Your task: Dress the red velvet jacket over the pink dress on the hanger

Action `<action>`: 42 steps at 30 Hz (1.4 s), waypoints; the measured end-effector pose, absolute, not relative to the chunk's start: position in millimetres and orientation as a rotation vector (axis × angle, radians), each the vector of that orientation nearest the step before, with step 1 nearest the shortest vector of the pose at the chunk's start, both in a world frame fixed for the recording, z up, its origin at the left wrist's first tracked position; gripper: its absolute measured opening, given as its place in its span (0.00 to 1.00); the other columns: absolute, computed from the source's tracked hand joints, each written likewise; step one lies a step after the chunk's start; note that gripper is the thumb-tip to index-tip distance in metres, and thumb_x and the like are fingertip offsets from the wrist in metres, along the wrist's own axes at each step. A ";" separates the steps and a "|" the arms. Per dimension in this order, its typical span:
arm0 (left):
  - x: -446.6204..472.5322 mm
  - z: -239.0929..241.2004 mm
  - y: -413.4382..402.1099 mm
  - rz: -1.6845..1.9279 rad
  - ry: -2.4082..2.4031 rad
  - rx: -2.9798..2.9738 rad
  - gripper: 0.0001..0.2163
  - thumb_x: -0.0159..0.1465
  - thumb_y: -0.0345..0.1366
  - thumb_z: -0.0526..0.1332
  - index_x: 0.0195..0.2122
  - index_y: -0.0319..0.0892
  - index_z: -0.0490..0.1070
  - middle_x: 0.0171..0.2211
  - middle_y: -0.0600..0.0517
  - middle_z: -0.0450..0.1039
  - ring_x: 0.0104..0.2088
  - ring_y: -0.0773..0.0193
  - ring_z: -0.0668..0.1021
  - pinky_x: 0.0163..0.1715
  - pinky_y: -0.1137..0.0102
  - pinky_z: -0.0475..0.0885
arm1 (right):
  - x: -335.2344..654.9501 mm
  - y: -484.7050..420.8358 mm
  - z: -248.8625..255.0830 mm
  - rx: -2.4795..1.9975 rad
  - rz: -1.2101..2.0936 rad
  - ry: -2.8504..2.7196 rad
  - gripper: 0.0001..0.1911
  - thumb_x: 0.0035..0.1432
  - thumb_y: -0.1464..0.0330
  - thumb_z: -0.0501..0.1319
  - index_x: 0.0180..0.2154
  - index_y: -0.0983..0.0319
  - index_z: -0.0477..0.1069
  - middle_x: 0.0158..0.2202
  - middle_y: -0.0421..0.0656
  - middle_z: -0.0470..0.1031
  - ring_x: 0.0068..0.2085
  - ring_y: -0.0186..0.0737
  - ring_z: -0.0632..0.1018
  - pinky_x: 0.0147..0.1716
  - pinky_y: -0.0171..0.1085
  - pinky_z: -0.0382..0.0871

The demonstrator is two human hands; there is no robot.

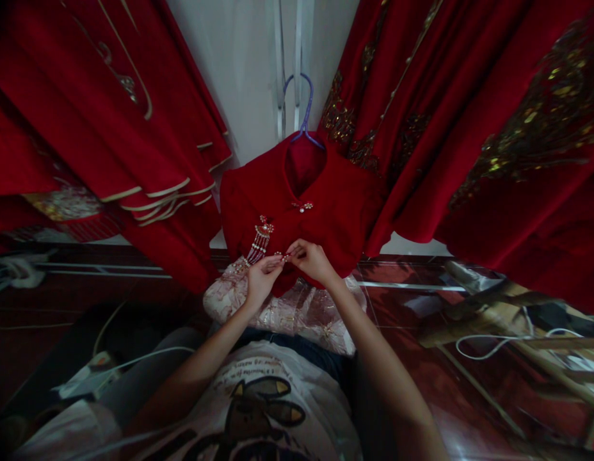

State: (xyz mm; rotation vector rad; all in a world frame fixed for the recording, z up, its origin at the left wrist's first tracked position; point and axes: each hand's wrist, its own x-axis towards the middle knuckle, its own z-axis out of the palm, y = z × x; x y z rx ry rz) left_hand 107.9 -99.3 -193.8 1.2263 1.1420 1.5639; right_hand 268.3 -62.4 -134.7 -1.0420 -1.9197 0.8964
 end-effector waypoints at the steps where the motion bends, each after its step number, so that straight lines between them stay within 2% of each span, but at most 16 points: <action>1: 107.4 -193.8 -98.4 1.560 1.141 1.225 0.11 0.55 0.33 0.66 0.39 0.37 0.77 0.36 0.46 0.80 0.36 0.63 0.82 0.42 0.66 0.77 | 267.2 -64.0 -133.3 -1.055 0.872 -1.922 0.06 0.52 0.69 0.64 0.34 0.62 0.72 0.32 0.41 0.77 0.33 0.35 0.78 0.37 0.34 0.72; 13: 101.6 -192.9 -93.0 1.507 1.179 1.314 0.07 0.55 0.32 0.64 0.36 0.38 0.76 0.34 0.47 0.80 0.35 0.64 0.81 0.40 0.67 0.76 | 259.6 -72.2 -127.4 -1.112 0.748 -1.961 0.01 0.54 0.71 0.61 0.32 0.61 0.69 0.30 0.40 0.76 0.32 0.34 0.78 0.33 0.32 0.71; 18: 96.7 -186.1 -96.1 1.533 1.284 1.414 0.07 0.58 0.32 0.63 0.38 0.40 0.72 0.33 0.50 0.77 0.33 0.67 0.79 0.32 0.74 0.73 | 269.8 -69.4 -118.1 -1.157 0.755 -2.018 0.05 0.54 0.72 0.62 0.35 0.62 0.70 0.33 0.42 0.78 0.32 0.34 0.79 0.33 0.33 0.72; 21: 91.0 -175.3 -100.4 1.605 1.371 1.479 0.06 0.59 0.34 0.63 0.37 0.41 0.71 0.32 0.52 0.74 0.31 0.69 0.76 0.30 0.75 0.71 | 279.8 -71.0 -102.8 -1.216 0.677 -1.994 0.04 0.55 0.72 0.62 0.35 0.62 0.71 0.33 0.42 0.78 0.32 0.34 0.79 0.33 0.32 0.72; 25: 84.0 -163.3 -104.9 1.534 1.515 1.833 0.03 0.61 0.35 0.63 0.35 0.44 0.74 0.34 0.52 0.71 0.36 0.65 0.73 0.35 0.71 0.71 | 290.1 -75.0 -87.9 -1.260 0.707 -2.017 0.04 0.56 0.69 0.62 0.35 0.62 0.73 0.31 0.42 0.79 0.31 0.34 0.78 0.32 0.31 0.72; 29: 83.8 -160.7 -106.9 1.327 1.599 2.245 0.08 0.60 0.36 0.64 0.42 0.48 0.76 0.39 0.50 0.68 0.43 0.59 0.70 0.46 0.64 0.69 | 290.8 -75.7 -94.9 -1.385 0.791 -2.135 0.06 0.57 0.68 0.63 0.37 0.62 0.75 0.32 0.43 0.80 0.32 0.36 0.80 0.32 0.32 0.72; 33: 86.3 -161.2 -106.1 1.190 1.629 2.470 0.08 0.64 0.36 0.61 0.44 0.46 0.74 0.40 0.48 0.66 0.43 0.58 0.69 0.45 0.64 0.69 | 283.1 -71.1 -115.2 -1.408 0.753 -2.171 0.07 0.57 0.68 0.62 0.39 0.62 0.75 0.34 0.44 0.81 0.33 0.37 0.81 0.33 0.32 0.72; 42: 85.8 -164.8 -100.8 1.161 1.522 2.562 0.03 0.66 0.32 0.57 0.39 0.42 0.69 0.40 0.48 0.69 0.43 0.57 0.70 0.46 0.63 0.70 | 270.0 -66.3 -139.1 -1.286 0.722 -2.076 0.06 0.51 0.71 0.65 0.32 0.61 0.68 0.28 0.41 0.77 0.30 0.36 0.78 0.30 0.31 0.69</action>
